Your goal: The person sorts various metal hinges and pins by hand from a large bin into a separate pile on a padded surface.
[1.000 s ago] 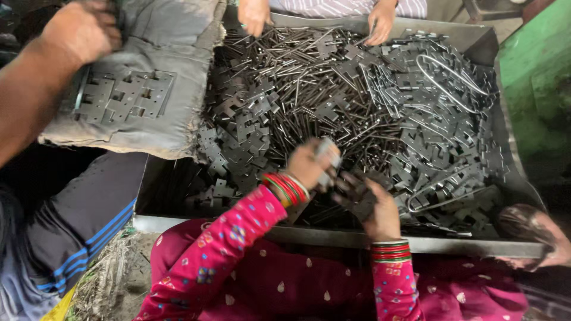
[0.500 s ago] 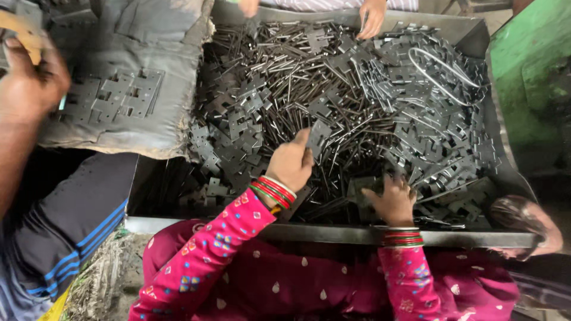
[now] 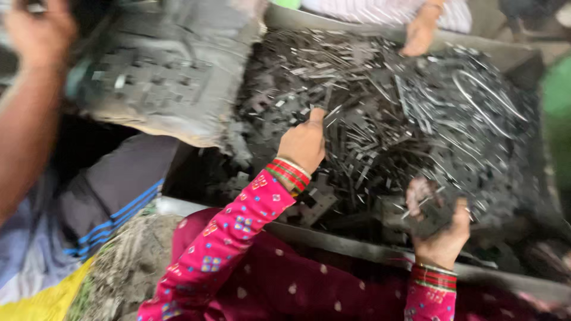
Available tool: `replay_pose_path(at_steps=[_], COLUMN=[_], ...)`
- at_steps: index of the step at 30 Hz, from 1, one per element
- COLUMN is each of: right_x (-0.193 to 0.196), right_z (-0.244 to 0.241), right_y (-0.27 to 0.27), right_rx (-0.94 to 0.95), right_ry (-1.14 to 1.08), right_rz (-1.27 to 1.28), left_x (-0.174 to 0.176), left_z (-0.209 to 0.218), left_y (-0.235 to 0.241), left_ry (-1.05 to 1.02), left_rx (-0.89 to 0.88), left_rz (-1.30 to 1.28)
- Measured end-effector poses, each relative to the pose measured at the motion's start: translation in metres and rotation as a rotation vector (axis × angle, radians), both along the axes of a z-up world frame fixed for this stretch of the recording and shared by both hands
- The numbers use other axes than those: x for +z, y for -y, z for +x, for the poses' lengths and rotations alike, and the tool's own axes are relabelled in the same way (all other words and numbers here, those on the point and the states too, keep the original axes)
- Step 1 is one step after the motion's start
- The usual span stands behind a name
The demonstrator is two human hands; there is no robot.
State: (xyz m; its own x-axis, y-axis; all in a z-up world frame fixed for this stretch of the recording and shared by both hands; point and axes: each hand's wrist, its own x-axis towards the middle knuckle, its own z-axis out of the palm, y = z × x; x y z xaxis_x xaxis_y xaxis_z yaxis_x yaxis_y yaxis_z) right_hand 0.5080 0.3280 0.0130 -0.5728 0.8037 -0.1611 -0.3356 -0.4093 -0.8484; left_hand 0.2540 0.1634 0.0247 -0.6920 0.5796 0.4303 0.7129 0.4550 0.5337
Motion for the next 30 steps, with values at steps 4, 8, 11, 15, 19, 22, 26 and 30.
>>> replay_pose_path(at_steps=[4,8,11,15,19,22,26,30], right_x=[-0.032,-0.080,-0.095,-0.100,-0.107,-0.112,-0.125,-0.141], right_z=[-0.029,-0.049,-0.050,-0.049,-0.058,-0.062,-0.068,-0.064], right_y=[0.025,0.027,0.025,0.035,0.033,0.029,0.021,0.013], right_rx=[0.238,0.096,0.020,-0.028,0.021,0.073,0.097,0.131], right_ry=[0.243,0.637,1.004,0.802,0.769,0.955,1.054,0.979], right_rz=[0.132,0.749,1.104,1.231,1.376,1.371,1.431,1.477], left_x=[0.011,0.000,-0.020,-0.042,-0.049,-0.024,0.004,-0.011], left_z=[-0.058,-0.169,-0.260,-0.316,-0.299,-0.242,-0.122,-0.013], left_y=[0.020,0.053,0.082,0.098,0.077,0.037,-0.014,-0.022], left_ry=[-0.182,-0.369,-0.458,-0.437,-0.395,-0.571,-0.183,0.102], left_rx=[0.289,0.587,0.743,0.861,0.956,0.924,0.346,-0.113], left_rz=[-0.199,-0.298,-0.369,-0.460,-0.465,-0.303,-0.410,-0.589])
